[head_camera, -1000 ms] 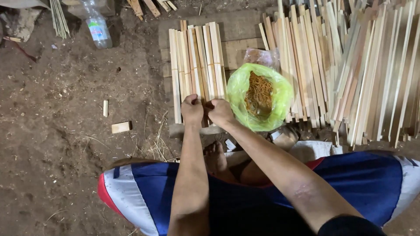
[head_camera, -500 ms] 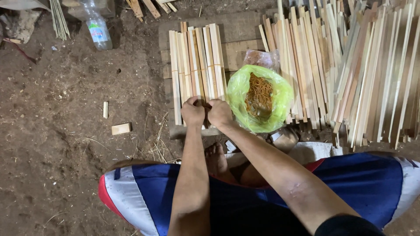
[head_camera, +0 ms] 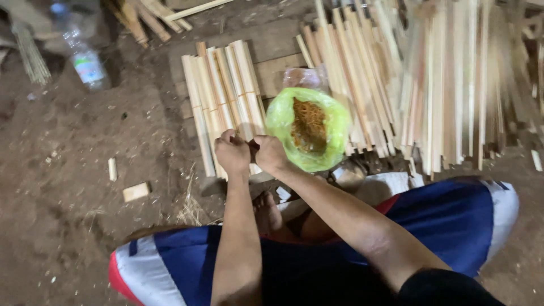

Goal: The person is organizing thin wooden slats into bundles and securing each bundle with a rubber band.

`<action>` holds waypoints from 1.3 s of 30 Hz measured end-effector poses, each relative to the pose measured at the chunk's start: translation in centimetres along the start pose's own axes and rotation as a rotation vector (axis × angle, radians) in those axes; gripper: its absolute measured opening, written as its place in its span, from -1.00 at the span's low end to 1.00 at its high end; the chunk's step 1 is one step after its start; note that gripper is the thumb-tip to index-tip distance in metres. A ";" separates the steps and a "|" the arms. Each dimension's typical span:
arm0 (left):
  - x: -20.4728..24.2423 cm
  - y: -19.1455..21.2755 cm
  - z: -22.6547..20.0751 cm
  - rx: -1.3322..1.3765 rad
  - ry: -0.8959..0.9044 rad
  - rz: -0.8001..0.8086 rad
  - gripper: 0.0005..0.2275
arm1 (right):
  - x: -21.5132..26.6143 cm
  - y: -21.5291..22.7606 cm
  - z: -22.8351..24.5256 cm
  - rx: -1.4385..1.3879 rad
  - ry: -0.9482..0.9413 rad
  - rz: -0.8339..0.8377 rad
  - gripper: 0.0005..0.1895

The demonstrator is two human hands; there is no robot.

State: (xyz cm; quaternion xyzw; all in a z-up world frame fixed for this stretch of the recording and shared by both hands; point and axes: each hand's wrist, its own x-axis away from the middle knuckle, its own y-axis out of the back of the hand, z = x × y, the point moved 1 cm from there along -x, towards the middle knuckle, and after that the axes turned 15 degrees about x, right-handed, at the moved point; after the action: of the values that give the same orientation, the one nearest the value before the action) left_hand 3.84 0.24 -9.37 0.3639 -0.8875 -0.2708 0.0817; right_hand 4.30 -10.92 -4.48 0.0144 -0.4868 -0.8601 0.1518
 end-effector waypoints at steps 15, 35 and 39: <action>14.7 -5.5 -19.6 0.402 0.026 0.826 -0.72 | 7.8 18.8 -16.4 -0.406 -0.325 -0.573 -0.84; 22.8 -11.6 -24.9 0.547 -0.009 1.096 -0.76 | 14.1 24.5 -33.2 0.289 -0.821 -0.654 -0.83; 22.4 -11.0 -25.3 0.597 0.050 1.086 -0.75 | 12.5 23.4 -34.9 0.401 -0.861 -0.537 -0.89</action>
State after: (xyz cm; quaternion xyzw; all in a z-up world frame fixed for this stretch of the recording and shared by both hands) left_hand 2.98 -32.36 4.74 -0.1262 -0.9812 0.0778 0.1232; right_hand 4.20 -54.66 -1.54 -0.1864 -0.6388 -0.6869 -0.2921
